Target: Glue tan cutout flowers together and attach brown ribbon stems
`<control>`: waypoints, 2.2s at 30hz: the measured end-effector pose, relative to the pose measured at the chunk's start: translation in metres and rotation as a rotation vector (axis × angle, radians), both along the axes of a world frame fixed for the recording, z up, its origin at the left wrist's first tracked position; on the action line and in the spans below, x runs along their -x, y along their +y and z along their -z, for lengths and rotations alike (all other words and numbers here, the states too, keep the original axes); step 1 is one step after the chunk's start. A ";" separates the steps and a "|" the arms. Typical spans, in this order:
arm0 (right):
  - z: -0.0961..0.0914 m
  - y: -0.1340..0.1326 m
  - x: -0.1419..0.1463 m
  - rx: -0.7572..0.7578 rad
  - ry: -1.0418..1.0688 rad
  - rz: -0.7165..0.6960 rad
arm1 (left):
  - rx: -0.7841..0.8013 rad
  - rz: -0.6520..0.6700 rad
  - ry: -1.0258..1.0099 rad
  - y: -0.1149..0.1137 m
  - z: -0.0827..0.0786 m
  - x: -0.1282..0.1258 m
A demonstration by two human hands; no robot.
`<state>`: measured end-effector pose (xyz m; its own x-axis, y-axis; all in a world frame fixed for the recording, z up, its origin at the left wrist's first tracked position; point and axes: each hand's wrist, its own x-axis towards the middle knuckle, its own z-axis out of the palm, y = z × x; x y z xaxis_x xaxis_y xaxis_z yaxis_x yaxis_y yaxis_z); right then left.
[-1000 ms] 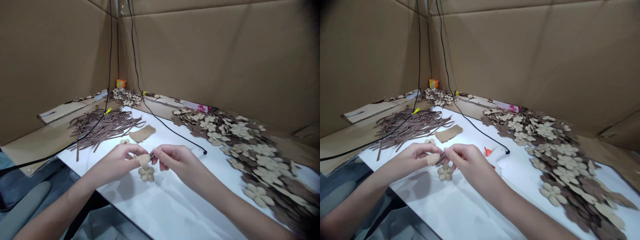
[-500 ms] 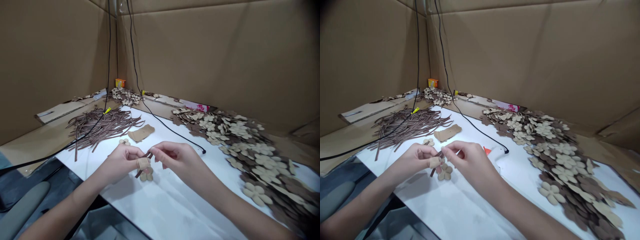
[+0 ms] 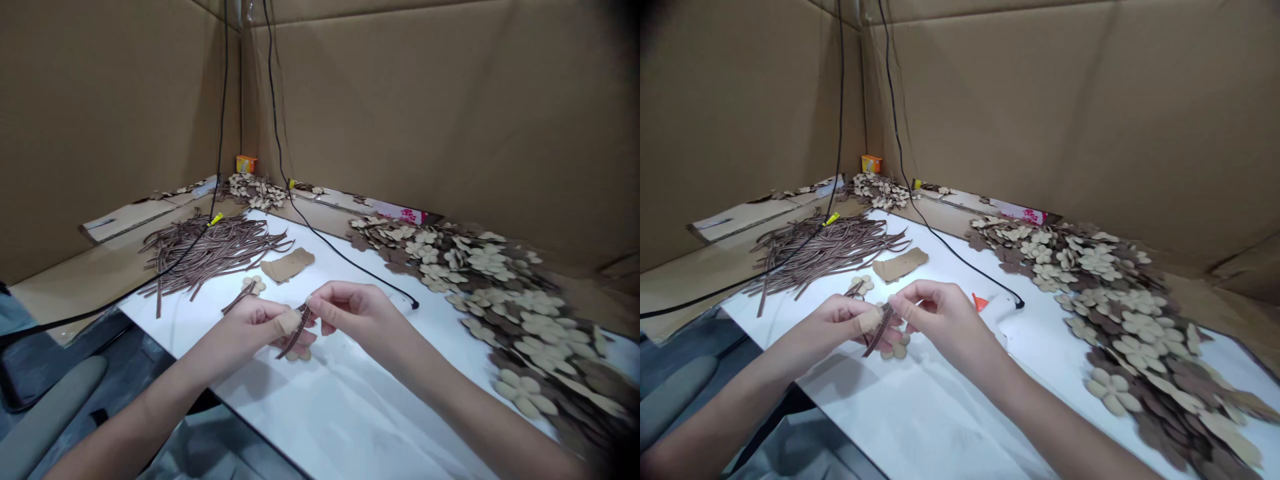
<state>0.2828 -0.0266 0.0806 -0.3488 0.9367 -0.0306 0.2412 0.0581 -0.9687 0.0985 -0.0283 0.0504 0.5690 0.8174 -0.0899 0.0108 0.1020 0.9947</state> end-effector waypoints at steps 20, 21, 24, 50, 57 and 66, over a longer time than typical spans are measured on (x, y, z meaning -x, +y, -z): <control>-0.012 0.002 -0.006 -0.053 -0.158 0.065 | -0.070 0.136 0.063 0.001 -0.007 0.016; -0.012 0.002 -0.007 -0.050 -0.158 0.064 | -0.084 0.139 0.071 0.001 -0.007 0.017; -0.011 0.002 -0.007 -0.046 -0.172 0.057 | -0.123 0.110 0.120 0.002 -0.006 0.020; -0.009 -0.009 -0.003 -0.196 -0.235 0.002 | -0.305 -0.273 0.286 0.000 -0.006 -0.007; -0.006 -0.008 -0.002 -0.159 -0.203 0.011 | -0.296 -0.109 0.116 -0.002 -0.008 0.000; -0.004 -0.006 -0.001 -0.128 -0.242 0.065 | -0.269 -0.132 0.163 -0.003 -0.005 0.003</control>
